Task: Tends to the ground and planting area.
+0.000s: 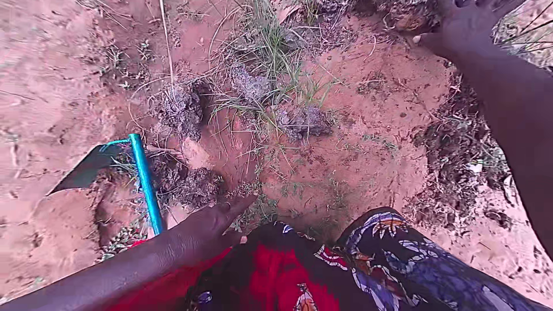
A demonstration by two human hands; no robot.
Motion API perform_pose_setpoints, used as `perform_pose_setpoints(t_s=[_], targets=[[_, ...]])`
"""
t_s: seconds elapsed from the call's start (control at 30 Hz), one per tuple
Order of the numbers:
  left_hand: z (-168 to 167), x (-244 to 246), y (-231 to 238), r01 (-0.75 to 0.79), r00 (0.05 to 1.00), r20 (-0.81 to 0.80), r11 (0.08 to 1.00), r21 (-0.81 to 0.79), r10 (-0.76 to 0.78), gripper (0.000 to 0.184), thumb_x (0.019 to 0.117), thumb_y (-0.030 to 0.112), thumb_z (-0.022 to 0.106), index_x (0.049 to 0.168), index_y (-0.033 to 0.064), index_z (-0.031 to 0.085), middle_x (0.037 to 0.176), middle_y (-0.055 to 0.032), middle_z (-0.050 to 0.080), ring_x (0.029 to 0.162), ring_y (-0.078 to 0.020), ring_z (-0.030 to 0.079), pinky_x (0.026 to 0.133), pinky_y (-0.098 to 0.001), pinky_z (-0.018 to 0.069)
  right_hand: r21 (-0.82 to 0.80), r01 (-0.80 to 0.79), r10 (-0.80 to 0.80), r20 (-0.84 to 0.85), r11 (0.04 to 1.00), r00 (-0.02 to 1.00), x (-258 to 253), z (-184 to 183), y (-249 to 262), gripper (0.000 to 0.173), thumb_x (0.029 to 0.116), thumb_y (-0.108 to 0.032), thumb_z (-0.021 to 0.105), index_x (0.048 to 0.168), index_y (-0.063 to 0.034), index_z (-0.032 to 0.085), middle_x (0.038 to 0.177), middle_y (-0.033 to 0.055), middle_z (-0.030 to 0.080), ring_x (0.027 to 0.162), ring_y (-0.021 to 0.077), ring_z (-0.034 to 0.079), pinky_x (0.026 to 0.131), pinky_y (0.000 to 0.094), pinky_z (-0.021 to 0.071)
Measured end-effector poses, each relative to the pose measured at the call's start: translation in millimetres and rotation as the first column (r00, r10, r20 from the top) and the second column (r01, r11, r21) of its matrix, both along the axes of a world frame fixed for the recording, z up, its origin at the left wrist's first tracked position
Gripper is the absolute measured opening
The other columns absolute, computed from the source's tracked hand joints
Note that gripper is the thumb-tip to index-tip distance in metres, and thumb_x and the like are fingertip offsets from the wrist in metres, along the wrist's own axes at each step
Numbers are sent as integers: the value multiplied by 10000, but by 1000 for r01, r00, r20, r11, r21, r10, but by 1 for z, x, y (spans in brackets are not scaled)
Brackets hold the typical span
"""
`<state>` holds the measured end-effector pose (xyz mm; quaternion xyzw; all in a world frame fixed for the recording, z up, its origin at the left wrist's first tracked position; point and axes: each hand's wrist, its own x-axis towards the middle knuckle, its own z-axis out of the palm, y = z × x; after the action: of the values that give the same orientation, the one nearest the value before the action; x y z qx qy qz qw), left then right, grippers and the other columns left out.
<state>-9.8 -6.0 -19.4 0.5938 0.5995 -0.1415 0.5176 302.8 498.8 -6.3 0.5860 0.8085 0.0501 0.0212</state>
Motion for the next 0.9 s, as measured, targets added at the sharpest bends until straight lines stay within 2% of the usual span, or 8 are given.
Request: perform_pose_setpoints(t_s=[0.1,0.13,0.17,0.2,0.27,0.5,0.7,0.9], targets=[[6,1,-14,27,999,-22,999,28,-26,827,1021,411,625,1667,211,148,1627,-232,336,1394,-460,473,1072,-624,434,93,-229,236,-74,969,969,-38,-24,-79,578,1004,-272,571,1520,-33,465,1523,347,436,1444,610,303,1089,810,223],[8,1,-18,23,1000,-18,999,32,-23,823,1023,408,622,1666,211,148,1633,-228,327,1391,-462,476,1055,-633,441,-27,-318,318,29,948,948,-53,-18,-114,513,1049,-281,524,1484,-9,501,1514,295,481,1434,544,376,1105,722,300],[9,1,-20,16,1000,-12,999,31,-16,815,1024,403,623,1665,213,156,1639,-223,318,1386,-463,478,1042,-639,445,-359,-303,387,191,883,902,-76,6,-146,546,1111,-302,452,1566,-12,367,1629,248,336,1524,466,267,1192,609,278],[11,3,-22,21,1000,-11,1000,16,-20,810,1024,408,619,1664,221,160,1646,-214,311,1389,-459,477,1040,-637,445,-60,-663,659,-68,747,749,-63,-41,-158,454,1006,-275,606,1302,68,632,1344,318,609,1298,531,534,1040,627,436],[14,7,-24,41,999,-11,998,-45,-42,802,1032,414,605,1666,240,146,1650,-210,297,1390,-458,471,1046,-635,439,-41,-864,829,-262,502,494,-73,-79,-180,449,926,-256,715,1228,72,653,1247,326,642,1191,560,586,974,661,472],[18,20,-25,144,989,30,985,-92,-142,789,1043,409,587,1667,218,144,1652,-220,285,1396,-471,453,1063,-630,418,-427,-586,682,105,689,724,-165,-76,-237,927,822,-465,817,1608,-265,369,1627,207,367,1414,575,357,1013,828,270],[3,24,-25,139,985,119,981,-136,-123,799,1037,395,605,1666,211,147,1636,-227,314,1390,-446,477,1069,-616,436,-594,-367,610,278,716,742,-206,-98,-240,952,832,-391,809,1621,-408,276,1411,348,506,1265,622,462,920,845,329],[-18,21,-27,191,981,68,964,-183,-182,778,1036,374,613,1659,196,181,1641,-215,314,1422,-444,440,1099,-612,411,-656,-393,690,277,645,669,-196,-89,-232,923,860,-211,801,1607,-426,303,1444,310,504,1322,631,406,898,831,375]])
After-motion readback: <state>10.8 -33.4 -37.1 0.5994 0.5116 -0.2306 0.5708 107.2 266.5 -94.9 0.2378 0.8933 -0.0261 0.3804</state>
